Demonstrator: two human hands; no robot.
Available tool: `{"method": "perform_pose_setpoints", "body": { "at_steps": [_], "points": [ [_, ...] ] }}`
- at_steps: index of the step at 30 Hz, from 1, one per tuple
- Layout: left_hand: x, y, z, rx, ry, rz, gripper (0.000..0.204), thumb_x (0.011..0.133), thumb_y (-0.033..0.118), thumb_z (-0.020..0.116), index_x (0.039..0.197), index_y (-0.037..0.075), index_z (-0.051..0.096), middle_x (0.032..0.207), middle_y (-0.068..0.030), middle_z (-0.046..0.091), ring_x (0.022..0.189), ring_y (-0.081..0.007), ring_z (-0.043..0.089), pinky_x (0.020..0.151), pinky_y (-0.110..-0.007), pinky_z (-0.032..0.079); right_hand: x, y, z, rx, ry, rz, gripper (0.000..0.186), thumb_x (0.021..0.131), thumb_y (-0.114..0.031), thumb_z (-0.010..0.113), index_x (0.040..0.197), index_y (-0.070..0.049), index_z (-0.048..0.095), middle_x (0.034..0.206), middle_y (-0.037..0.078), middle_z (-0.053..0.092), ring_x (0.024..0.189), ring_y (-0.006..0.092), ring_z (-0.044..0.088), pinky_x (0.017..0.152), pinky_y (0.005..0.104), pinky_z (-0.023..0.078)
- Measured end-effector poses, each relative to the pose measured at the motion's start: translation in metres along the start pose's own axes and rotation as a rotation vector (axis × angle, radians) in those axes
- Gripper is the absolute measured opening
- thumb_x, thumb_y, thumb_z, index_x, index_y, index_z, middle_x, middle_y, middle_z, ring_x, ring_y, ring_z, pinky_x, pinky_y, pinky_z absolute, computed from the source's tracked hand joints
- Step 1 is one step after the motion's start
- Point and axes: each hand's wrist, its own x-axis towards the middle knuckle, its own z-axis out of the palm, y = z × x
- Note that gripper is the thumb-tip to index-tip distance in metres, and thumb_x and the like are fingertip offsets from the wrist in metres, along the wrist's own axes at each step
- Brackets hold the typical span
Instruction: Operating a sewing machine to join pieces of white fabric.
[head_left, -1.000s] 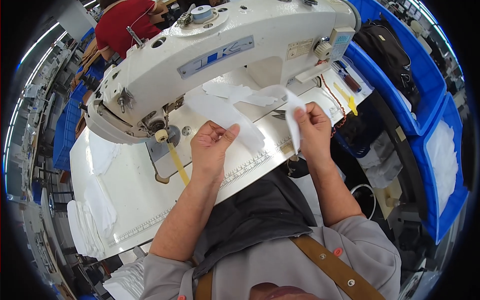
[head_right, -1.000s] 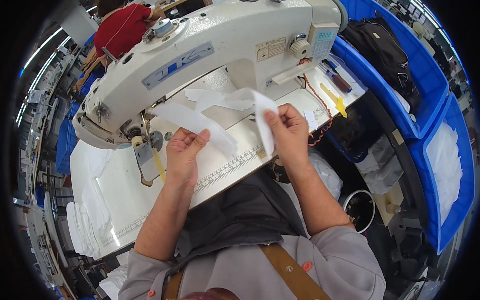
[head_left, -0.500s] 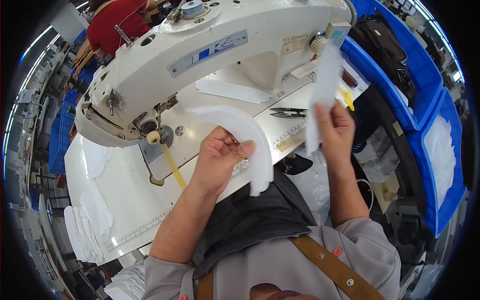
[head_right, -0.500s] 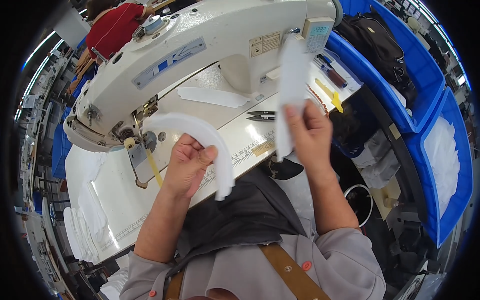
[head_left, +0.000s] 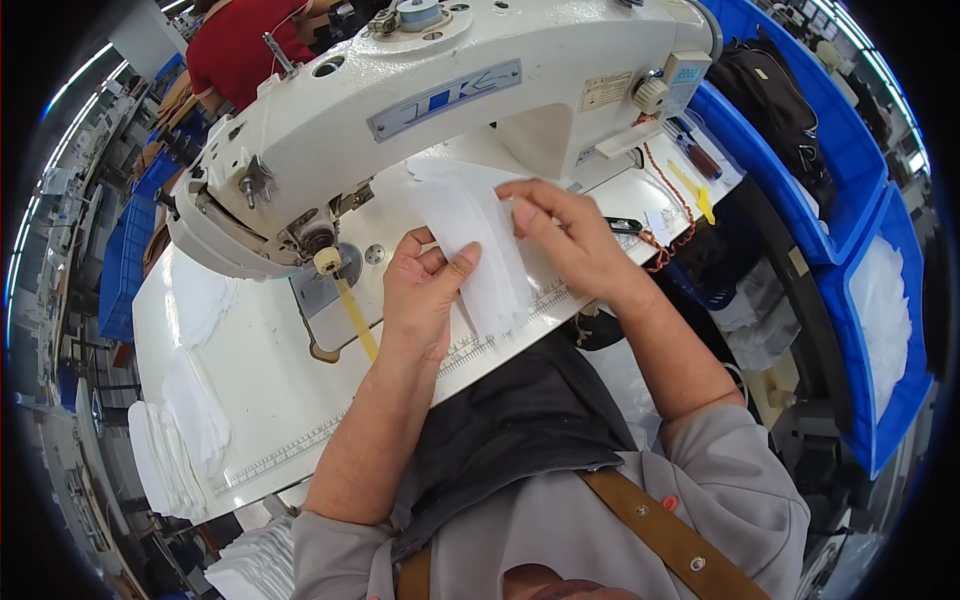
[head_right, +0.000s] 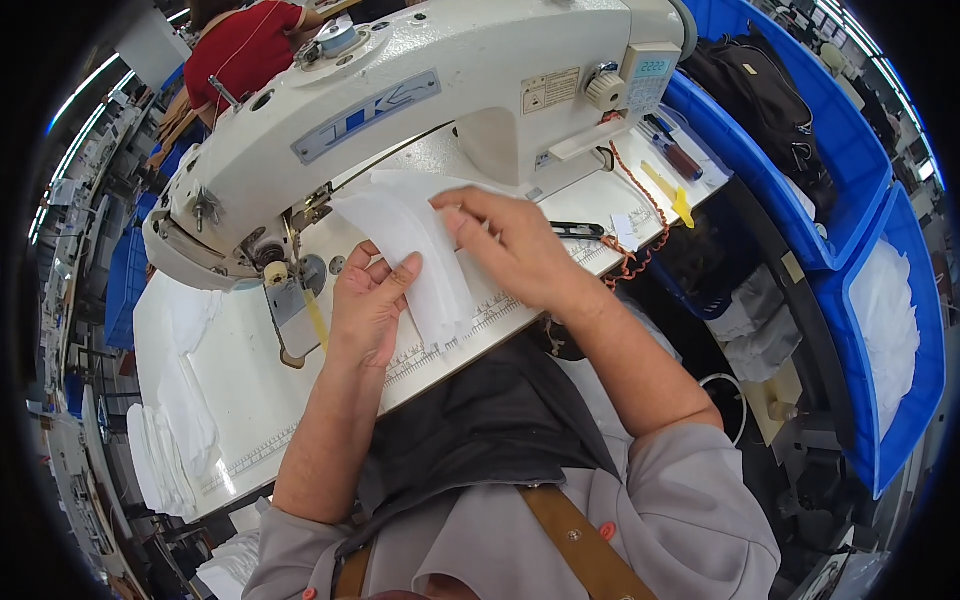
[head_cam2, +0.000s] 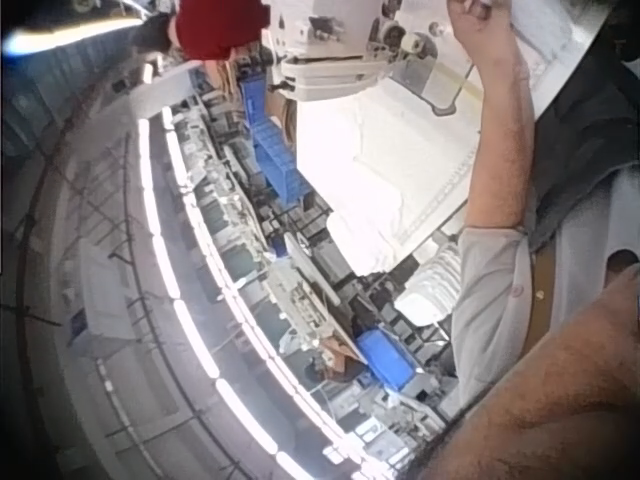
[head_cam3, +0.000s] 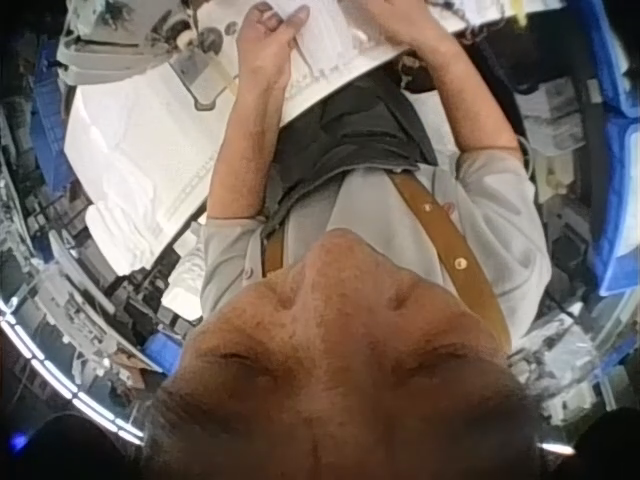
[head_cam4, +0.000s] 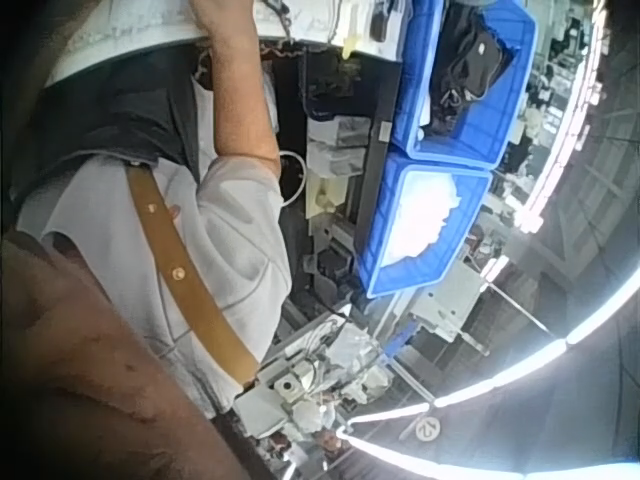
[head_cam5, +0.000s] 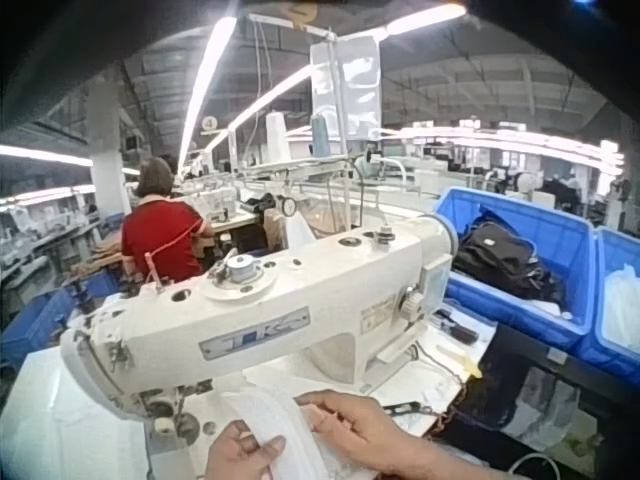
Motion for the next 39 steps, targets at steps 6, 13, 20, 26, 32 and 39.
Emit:
{"method": "perform_pose_setpoints", "body": {
  "at_steps": [6,13,20,26,32,39],
  "points": [
    [0.013,-0.001,-0.009,0.027,0.148,0.065,0.042,0.093,-0.003,0.075,0.128,-0.005,0.052,0.109,-0.0169,0.075,0.099,-0.0200,0.073,0.088,-0.032,0.059,0.038,0.040,0.002,-0.791,0.087,-0.418,0.029,0.092,-0.016,0.070,0.115,0.000,0.071,0.092,0.014,0.074,0.082,0.0302,0.071,0.078,0.0391,0.057],
    [0.016,0.001,-0.007,0.202,0.250,0.115,0.060,0.092,-0.005,0.072,0.142,-0.003,0.040,0.139,-0.0222,0.058,0.120,-0.0235,0.064,0.097,-0.035,0.057,0.064,0.026,0.010,-1.145,-0.385,-0.238,0.025,0.078,-0.005,0.068,0.101,0.003,0.072,0.091,0.017,0.076,0.088,0.0333,0.075,0.075,0.0420,0.060],
    [0.028,-0.016,-0.022,0.411,0.130,0.279,0.072,0.092,-0.001,0.071,0.153,0.001,0.034,0.152,-0.0247,0.045,0.136,-0.0318,0.054,0.111,-0.041,0.049,0.080,0.030,0.003,-1.053,-0.248,-0.212,0.013,0.077,-0.001,0.068,0.087,-0.002,0.076,0.084,0.017,0.075,0.084,0.0348,0.076,0.074,0.0427,0.061],
    [0.018,-0.005,-0.015,1.033,0.187,0.530,0.060,0.090,0.017,0.080,0.141,-0.003,0.054,0.158,-0.0304,0.034,0.149,-0.0377,0.038,0.119,-0.048,0.037,0.038,-0.006,-0.009,-0.337,0.100,0.049,0.015,0.090,-0.011,0.076,0.098,0.002,0.076,0.085,0.017,0.077,0.073,0.0271,0.075,0.071,0.0368,0.058],
    [0.003,-0.003,0.006,0.143,-0.207,0.300,0.032,0.095,0.016,0.081,0.119,-0.001,0.070,0.109,-0.0064,0.075,0.098,-0.0127,0.069,0.089,-0.027,0.053,-0.007,-0.014,-0.003,0.264,0.037,0.338,0.020,0.089,-0.012,0.085,0.100,0.002,0.076,0.085,0.001,0.075,0.077,0.0042,0.062,0.069,0.0242,0.050],
    [0.004,-0.001,0.002,0.207,-0.103,0.166,0.029,0.090,0.014,0.085,0.112,-0.001,0.072,0.105,-0.0089,0.078,0.089,-0.0130,0.072,0.076,-0.027,0.059,-0.020,-0.017,0.007,0.418,0.073,0.303,0.024,0.088,-0.015,0.086,0.102,0.001,0.075,0.087,0.001,0.072,0.081,0.0046,0.063,0.075,0.0225,0.051]
  ]
}}
